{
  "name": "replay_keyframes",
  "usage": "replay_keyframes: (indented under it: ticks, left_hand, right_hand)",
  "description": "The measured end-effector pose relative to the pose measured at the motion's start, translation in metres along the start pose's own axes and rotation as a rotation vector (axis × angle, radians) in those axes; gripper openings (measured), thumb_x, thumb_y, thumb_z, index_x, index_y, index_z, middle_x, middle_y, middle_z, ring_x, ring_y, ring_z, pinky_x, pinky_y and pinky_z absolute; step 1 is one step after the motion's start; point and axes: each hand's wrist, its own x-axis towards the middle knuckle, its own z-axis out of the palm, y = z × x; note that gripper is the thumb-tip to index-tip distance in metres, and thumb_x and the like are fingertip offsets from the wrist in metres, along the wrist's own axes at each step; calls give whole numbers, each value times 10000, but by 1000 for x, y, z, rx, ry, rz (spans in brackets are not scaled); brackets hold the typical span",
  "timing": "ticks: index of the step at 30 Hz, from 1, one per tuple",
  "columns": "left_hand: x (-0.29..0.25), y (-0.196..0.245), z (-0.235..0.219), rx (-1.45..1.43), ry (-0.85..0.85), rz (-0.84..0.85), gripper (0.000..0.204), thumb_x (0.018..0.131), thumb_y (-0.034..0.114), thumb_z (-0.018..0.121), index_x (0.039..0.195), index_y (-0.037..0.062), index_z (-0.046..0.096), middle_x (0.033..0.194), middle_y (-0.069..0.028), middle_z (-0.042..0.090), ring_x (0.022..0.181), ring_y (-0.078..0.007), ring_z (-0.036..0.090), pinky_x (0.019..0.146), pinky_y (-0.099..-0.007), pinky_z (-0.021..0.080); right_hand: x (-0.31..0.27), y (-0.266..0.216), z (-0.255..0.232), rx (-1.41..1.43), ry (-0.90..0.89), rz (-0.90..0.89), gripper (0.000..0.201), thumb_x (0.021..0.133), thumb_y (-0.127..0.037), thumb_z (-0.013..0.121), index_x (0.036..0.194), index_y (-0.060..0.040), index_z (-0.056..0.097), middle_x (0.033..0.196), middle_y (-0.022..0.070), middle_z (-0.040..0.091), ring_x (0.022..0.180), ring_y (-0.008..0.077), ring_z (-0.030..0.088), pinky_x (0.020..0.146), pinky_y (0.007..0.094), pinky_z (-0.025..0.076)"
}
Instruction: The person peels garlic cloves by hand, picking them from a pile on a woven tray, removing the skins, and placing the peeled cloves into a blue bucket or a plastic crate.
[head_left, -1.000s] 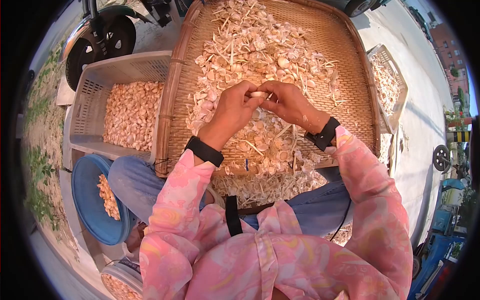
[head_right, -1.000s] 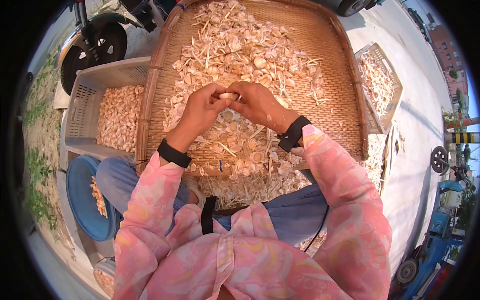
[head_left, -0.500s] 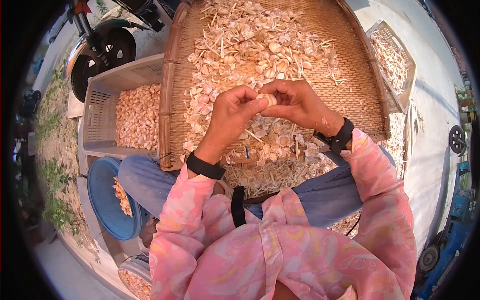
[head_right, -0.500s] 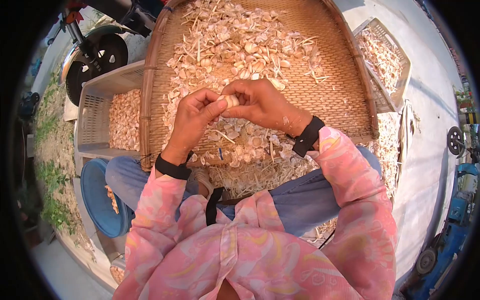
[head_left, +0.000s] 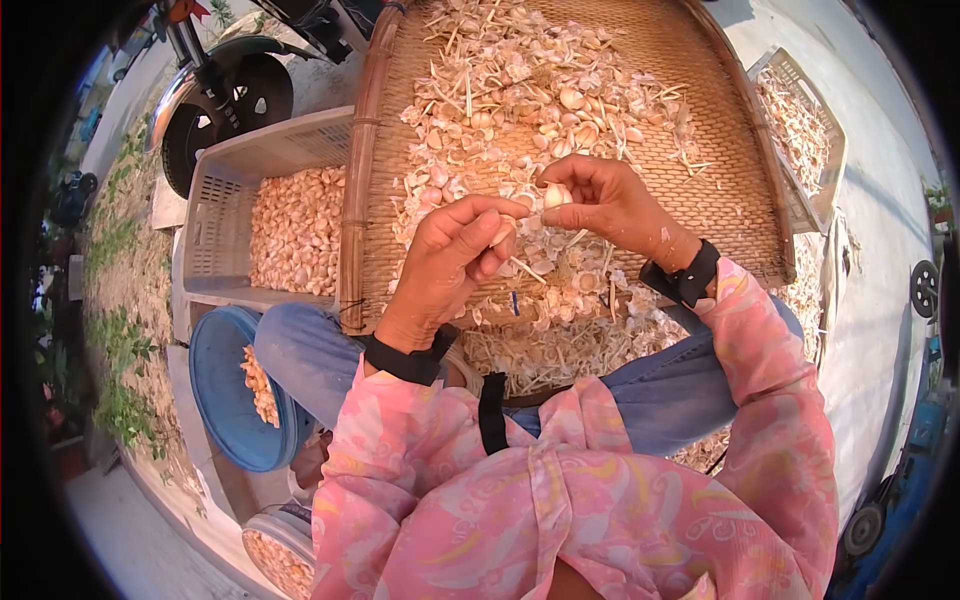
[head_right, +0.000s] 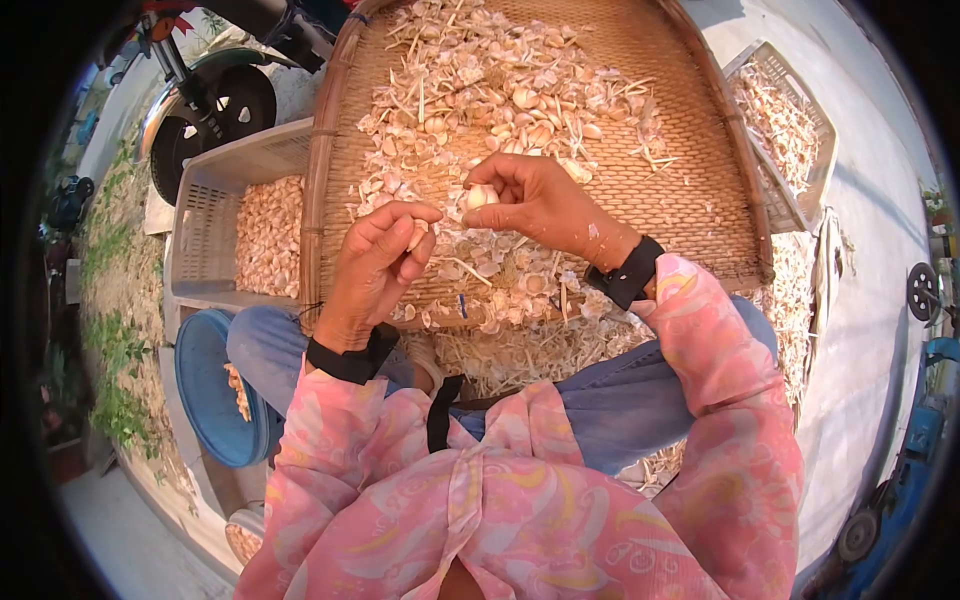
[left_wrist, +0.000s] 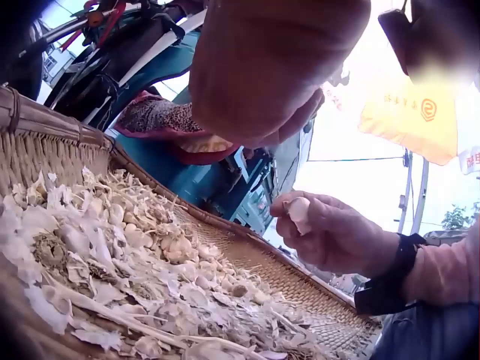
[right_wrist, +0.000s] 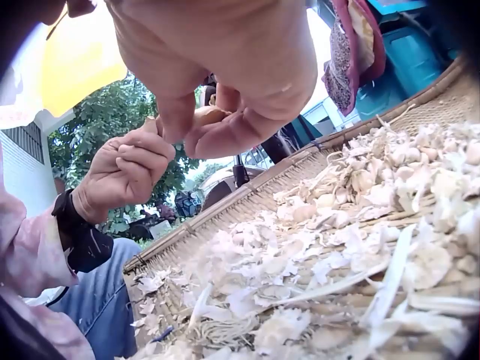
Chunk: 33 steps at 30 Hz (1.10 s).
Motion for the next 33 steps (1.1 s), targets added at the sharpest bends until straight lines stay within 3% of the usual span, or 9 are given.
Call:
replay_keyframes:
  ticks: [3, 5, 8, 12, 14, 17, 26, 29, 33]
  left_hand:
    - [-9, 29, -34, 67, 336, 217, 260, 915, 186, 523, 1075, -16, 560, 744, -21, 552, 641, -56, 471, 565, -145, 375]
    - [-20, 57, -83, 428, 683, 275, 252, 906, 174, 537, 1087, 0, 559, 843, -49, 601, 738, -76, 540, 649, -171, 435]
    - [-23, 54, -63, 896, 477, 172, 258, 890, 187, 568, 1075, 8, 567, 896, -55, 616, 803, -87, 573, 683, -200, 461]
    - [5, -15, 3, 441, 110, -59, 233, 848, 203, 634, 971, 12, 584, 836, -30, 618, 766, -88, 584, 655, -207, 458]
    - [12, -26, 9, 370, 122, -53, 212, 846, 199, 636, 944, 19, 582, 809, -23, 616, 740, -82, 580, 642, -205, 453]
    - [14, -27, 16, 324, 101, -17, 181, 861, 206, 615, 916, 37, 581, 750, -5, 602, 665, -64, 551, 601, -194, 432]
    - [7, -28, 4, 193, 88, -89, 207, 933, 229, 489, 961, 32, 546, 722, 10, 527, 621, -59, 488, 576, -176, 406]
    - [-1, -27, 6, 85, 135, -66, 201, 943, 217, 466, 958, 27, 528, 723, 2, 511, 617, -62, 473, 567, -175, 398]
    - [-2, -37, 14, 28, 135, -30, 206, 940, 214, 469, 1003, 23, 515, 714, 2, 492, 601, -65, 438, 549, -191, 374]
  right_hand:
    - [-3, 10, 4, -247, 93, -61, 325, 746, -127, 735, 1011, -8, 589, 677, -35, 471, 611, 41, 449, 539, 191, 387]
    - [-4, 16, 3, -242, 119, -78, 345, 736, -123, 735, 1029, -9, 593, 712, -5, 526, 616, 66, 476, 555, 221, 414]
    - [-1, 15, 16, -263, 111, -143, 331, 745, -110, 717, 1031, -4, 589, 755, 37, 579, 637, 91, 525, 572, 238, 443]
    - [-7, -1, 32, -399, 75, -160, 324, 751, -64, 703, 1046, -1, 585, 789, 35, 587, 651, 78, 531, 573, 227, 450]
    - [-10, -2, 27, -518, 104, -170, 323, 749, -47, 699, 1047, 4, 586, 777, 21, 574, 634, 64, 506, 549, 220, 437]
    - [-13, -11, 21, -507, 25, -194, 302, 773, -98, 659, 1037, 25, 577, 791, 140, 612, 676, 178, 622, 595, 287, 482]
    - [-18, -5, 13, 151, -114, 89, 281, 894, -155, 563, 1133, -9, 541, 860, 3, 590, 727, 56, 558, 634, 207, 492]
    - [-13, -8, 17, 52, -41, 87, 240, 891, -172, 568, 1081, -24, 561, 848, -1, 583, 724, 55, 556, 623, 212, 488]
    - [-15, -10, 31, -441, 19, -232, 142, 893, -164, 563, 928, -29, 538, 708, -28, 527, 608, 48, 495, 519, 204, 415]
